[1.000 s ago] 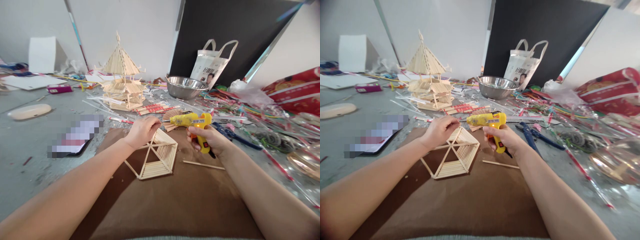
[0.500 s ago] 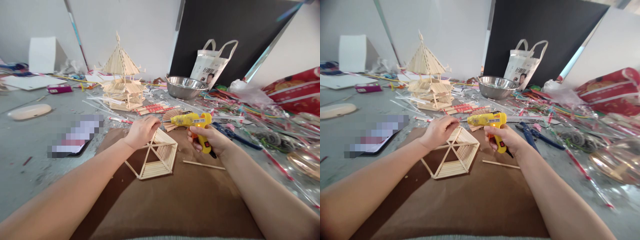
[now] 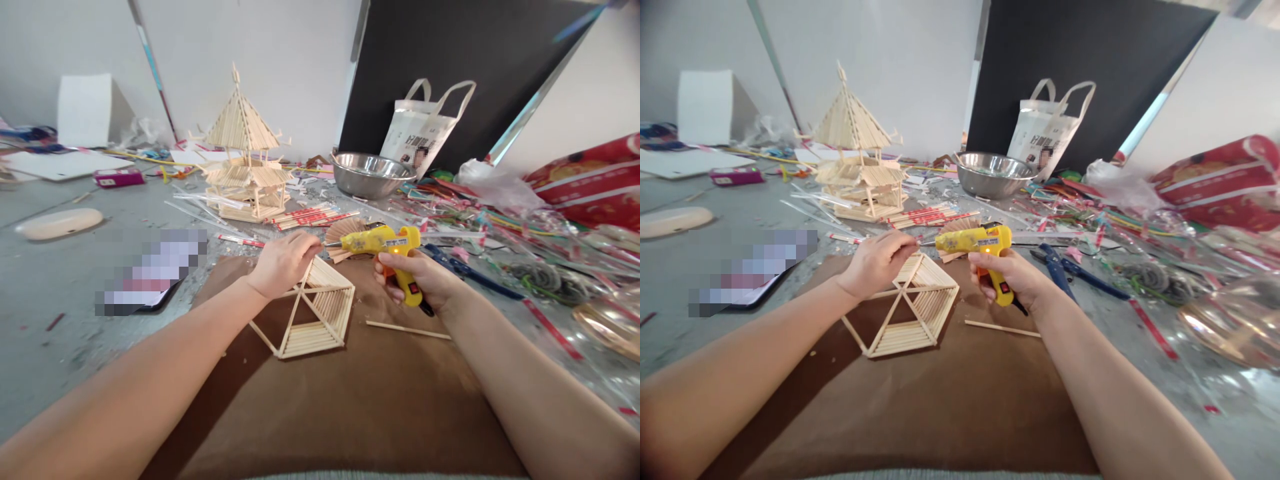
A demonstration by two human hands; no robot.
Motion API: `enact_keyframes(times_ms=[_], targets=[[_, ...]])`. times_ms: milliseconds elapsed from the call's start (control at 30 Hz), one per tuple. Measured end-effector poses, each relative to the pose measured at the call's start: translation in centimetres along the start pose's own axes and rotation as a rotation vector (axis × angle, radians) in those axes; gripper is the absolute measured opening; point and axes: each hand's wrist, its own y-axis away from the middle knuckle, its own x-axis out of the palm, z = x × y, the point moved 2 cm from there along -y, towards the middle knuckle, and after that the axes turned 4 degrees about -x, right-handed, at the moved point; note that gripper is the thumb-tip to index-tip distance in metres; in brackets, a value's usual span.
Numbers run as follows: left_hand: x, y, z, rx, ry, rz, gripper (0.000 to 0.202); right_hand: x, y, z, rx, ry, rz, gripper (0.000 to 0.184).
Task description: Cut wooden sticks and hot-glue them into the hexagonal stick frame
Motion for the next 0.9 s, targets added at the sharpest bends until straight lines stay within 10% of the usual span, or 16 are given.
enact_keyframes(times_ms=[367, 900], targets=[[-0.1, -0.7, 0.4, -0.258, 0.279, 0.068, 0.015, 0.9, 0.3, 0.7, -0.169, 0.044, -0.152, 0.025], [0.0, -0.7, 0.4, -0.224, 0.270, 0.072, 0.015, 1.1, 0.3, 0.7, -0.170, 0.071, -0.164, 0.024]])
